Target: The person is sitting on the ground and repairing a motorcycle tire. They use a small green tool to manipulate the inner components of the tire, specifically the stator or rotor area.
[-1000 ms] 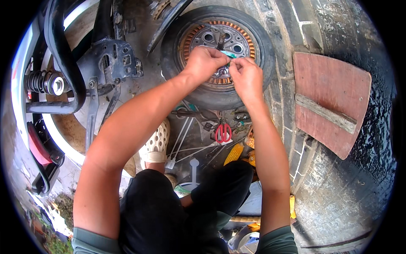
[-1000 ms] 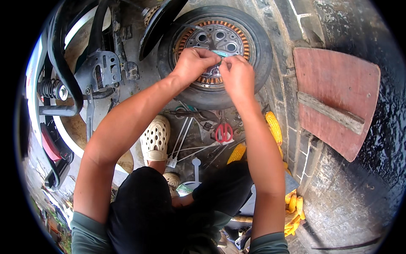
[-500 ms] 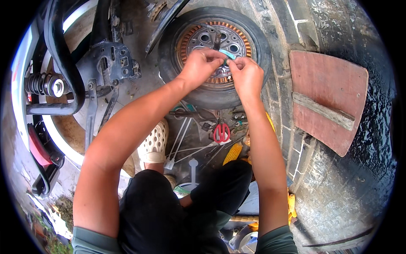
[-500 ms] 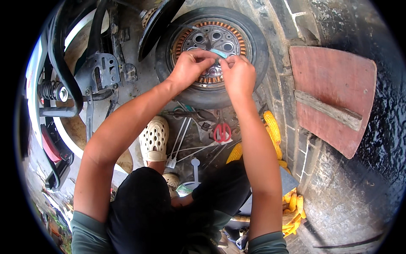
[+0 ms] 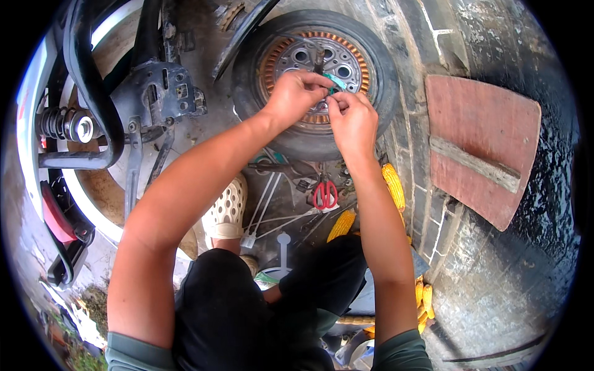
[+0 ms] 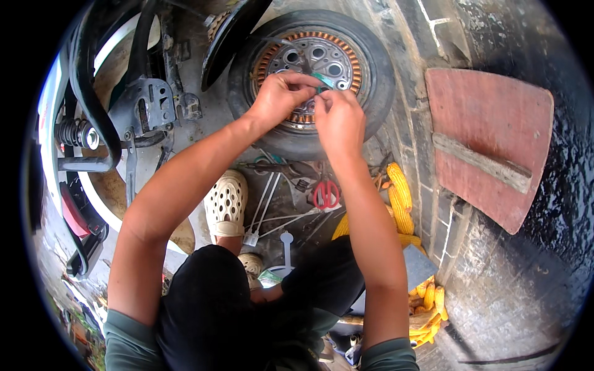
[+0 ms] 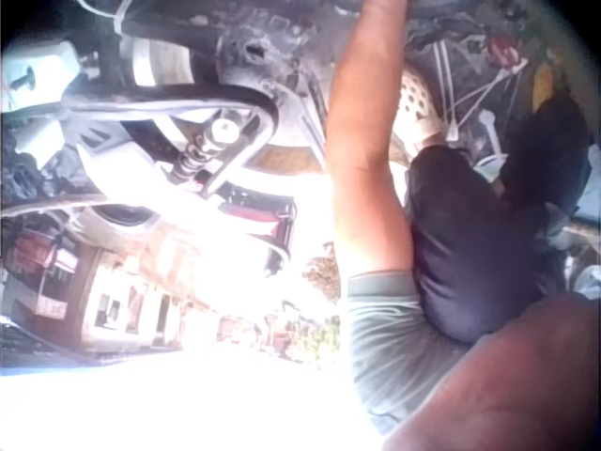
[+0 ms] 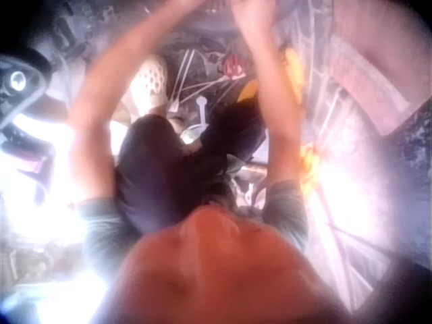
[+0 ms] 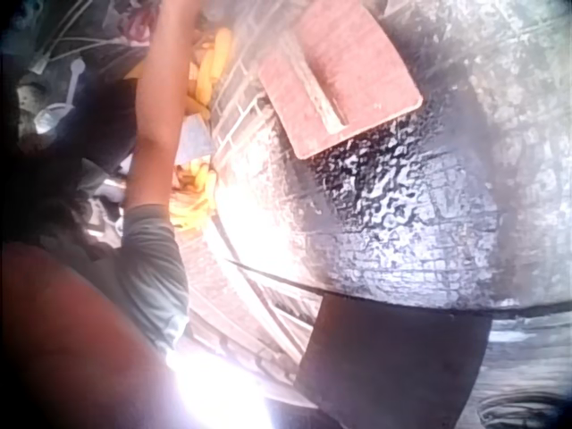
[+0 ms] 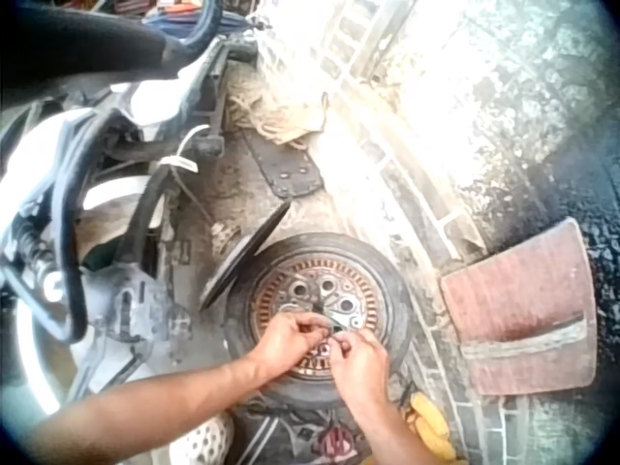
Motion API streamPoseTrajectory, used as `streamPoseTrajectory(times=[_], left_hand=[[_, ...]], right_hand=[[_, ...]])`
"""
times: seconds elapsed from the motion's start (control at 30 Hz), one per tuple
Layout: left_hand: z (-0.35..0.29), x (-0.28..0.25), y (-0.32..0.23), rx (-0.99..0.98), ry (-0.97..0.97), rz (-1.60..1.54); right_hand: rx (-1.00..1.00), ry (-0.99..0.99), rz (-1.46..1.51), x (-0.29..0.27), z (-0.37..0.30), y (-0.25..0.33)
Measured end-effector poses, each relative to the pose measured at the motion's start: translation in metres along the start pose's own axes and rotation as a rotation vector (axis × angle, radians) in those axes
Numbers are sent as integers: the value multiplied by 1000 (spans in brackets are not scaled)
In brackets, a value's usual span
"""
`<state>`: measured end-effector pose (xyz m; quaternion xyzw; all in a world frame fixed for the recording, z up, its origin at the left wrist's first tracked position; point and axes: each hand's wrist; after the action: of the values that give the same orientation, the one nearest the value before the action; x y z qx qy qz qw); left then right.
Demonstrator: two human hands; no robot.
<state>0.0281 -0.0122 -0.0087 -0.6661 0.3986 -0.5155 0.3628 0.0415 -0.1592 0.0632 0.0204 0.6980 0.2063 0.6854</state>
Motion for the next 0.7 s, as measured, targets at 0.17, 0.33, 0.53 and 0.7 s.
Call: streamPoseTrajectory(times=[0.17, 0.33, 0.53, 0.7], left_hand=[[1, 2, 0, -23, -8, 3], [-1, 1, -5, -52, -2, 19], [0, 2, -2, 32, -4, 55], [-6, 0, -8, 73, 8, 170]], right_hand=[[20, -15, -25, 0, 3, 0], [41, -25, -88, 1, 6, 1], [56, -86, -88, 8, 4, 1], [80, -89, -8, 13, 8, 0]])
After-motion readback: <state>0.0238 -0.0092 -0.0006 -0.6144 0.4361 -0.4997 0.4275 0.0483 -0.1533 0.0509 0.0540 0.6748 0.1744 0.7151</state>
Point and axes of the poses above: each hand's wrist, its own z-axis towards the middle knuckle, its own x-axis out of the palm, y = z × x, and after that the axes turned 11 degrees about -z, right-handed
